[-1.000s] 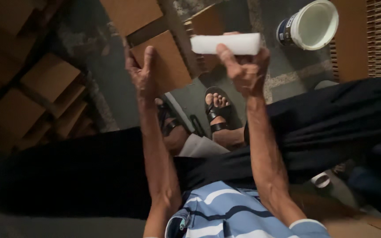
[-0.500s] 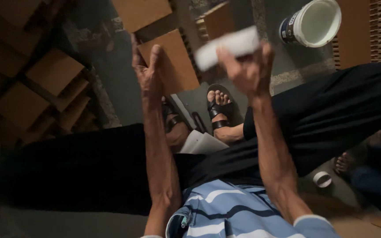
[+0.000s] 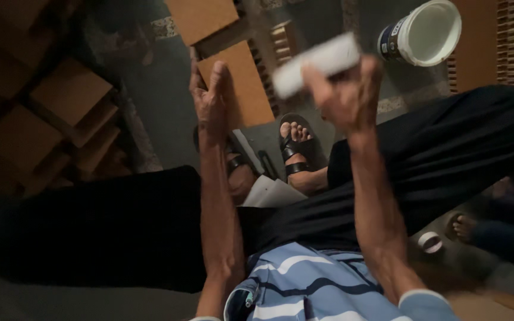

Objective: The person sits on the floor and assembles small cardboard boxes by applying glue to the flaps with a white roller, folding the flaps, and securing them with rubber bands. The person handles multiple boxes one at a time, repeating the gluing and banding steps.

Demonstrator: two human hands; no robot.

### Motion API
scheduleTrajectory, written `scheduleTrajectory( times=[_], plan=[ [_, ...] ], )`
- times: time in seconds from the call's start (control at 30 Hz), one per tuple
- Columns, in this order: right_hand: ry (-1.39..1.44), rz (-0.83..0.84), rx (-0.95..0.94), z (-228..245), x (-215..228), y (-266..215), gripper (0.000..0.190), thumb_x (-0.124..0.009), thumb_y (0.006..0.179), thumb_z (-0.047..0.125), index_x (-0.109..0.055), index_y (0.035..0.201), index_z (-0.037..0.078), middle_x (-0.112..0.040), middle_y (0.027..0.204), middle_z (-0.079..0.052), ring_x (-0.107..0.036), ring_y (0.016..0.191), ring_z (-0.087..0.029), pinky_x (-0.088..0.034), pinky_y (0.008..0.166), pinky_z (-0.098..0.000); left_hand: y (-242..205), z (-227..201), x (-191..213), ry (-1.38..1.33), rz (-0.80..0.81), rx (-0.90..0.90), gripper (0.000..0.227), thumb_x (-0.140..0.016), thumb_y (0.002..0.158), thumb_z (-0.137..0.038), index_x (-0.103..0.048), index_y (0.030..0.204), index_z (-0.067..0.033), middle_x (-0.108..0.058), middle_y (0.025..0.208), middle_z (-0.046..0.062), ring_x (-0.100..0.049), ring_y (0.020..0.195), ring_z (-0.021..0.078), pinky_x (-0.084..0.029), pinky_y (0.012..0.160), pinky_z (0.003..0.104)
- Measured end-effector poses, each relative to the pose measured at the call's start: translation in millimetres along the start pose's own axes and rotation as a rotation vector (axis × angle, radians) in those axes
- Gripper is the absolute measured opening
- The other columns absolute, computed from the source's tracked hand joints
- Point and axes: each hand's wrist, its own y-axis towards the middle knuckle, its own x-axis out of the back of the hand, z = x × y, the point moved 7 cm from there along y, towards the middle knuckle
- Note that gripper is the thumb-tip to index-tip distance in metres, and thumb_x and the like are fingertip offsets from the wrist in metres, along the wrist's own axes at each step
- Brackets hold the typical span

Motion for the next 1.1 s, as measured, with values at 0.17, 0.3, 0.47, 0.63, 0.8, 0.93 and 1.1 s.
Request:
scheduleTrajectory(
  times=[0.17,0.3,0.47,0.63,0.8,0.93,1.1],
  plan=[
    [-0.751,-0.207,0.410,38.5,-18.1,87.2,0.026,-0.077,0.111,0.015,-0.071,0.135,0.009,-0.079,0.107,-0.012,-0.069,0.063,-0.021,-0.055,0.048,-0.0321,-0.9,7.0,-5.4,0.008,0.002,0.017,0.070,-0.067,0.106,-0.018,-0.031,0.163,-0.0020,-0.068,0.121,0.004,-0.062,0.100,0.0084,-0.054,0.089,0.026],
    [-0.486,-0.201,0.512,52.0,12.9,20.1,0.020,-0.081,0.102,0.028,-0.074,0.115,0.016,-0.074,0.104,-0.018,-0.073,0.085,-0.032,-0.061,0.070,-0.0380,1.0,7.9,2.8,-0.032,0.002,0.017,0.072,-0.069,0.109,-0.019,-0.030,0.168,-0.0030,-0.063,0.109,0.006,-0.059,0.096,0.0098,-0.055,0.089,0.028],
    [-0.038,0.016,0.094,35.8,27.2,-20.4,0.023,-0.080,0.091,0.026,-0.076,0.108,0.010,-0.078,0.098,-0.014,-0.078,0.085,-0.025,-0.063,0.073,-0.0344,-1.7,-7.6,4.0,0.332,-0.011,-0.199,0.065,-0.067,0.115,-0.019,-0.031,0.166,0.0002,-0.041,0.163,0.017,-0.042,0.149,0.0227,-0.045,0.120,0.039],
    [0.433,-0.343,0.175,56.5,30.1,59.5,0.029,-0.078,0.101,0.025,-0.074,0.106,-0.004,-0.078,0.099,-0.017,-0.078,0.087,-0.029,-0.065,0.073,-0.0410,-7.7,9.6,-15.9,0.010,0.052,0.046,0.077,-0.071,0.105,-0.028,-0.029,0.164,-0.0020,-0.051,0.155,0.022,-0.057,0.137,0.0275,-0.054,0.112,0.040],
    [0.363,-0.118,0.086,61.2,26.4,35.6,0.044,-0.077,0.101,0.030,-0.059,0.113,-0.008,-0.071,0.110,-0.024,-0.075,0.093,-0.029,-0.069,0.076,-0.0380,-4.7,3.7,-3.9,0.112,0.007,-0.020,0.071,-0.069,0.109,-0.022,-0.030,0.165,-0.0017,-0.059,0.139,0.011,-0.061,0.122,0.0169,-0.054,0.104,0.032],
    [0.070,0.254,-0.237,28.5,18.7,-21.5,0.039,-0.076,0.091,0.033,-0.070,0.109,-0.001,-0.075,0.098,-0.021,-0.076,0.083,-0.026,-0.065,0.066,-0.0370,1.9,11.4,3.3,-0.012,0.005,0.012,0.071,-0.068,0.108,-0.019,-0.030,0.166,-0.0040,-0.065,0.104,0.003,-0.060,0.092,0.0092,-0.054,0.082,0.030],
    [0.101,-0.342,0.084,40.2,27.6,42.7,0.043,-0.081,0.096,0.038,-0.063,0.118,0.006,-0.068,0.106,-0.017,-0.070,0.088,-0.031,-0.059,0.067,-0.0403,-5.6,17.2,-9.9,-0.022,0.075,-0.003,0.073,-0.070,0.108,-0.019,-0.030,0.167,-0.0033,-0.061,0.124,0.007,-0.059,0.108,0.0134,-0.054,0.092,0.032]
  ],
)
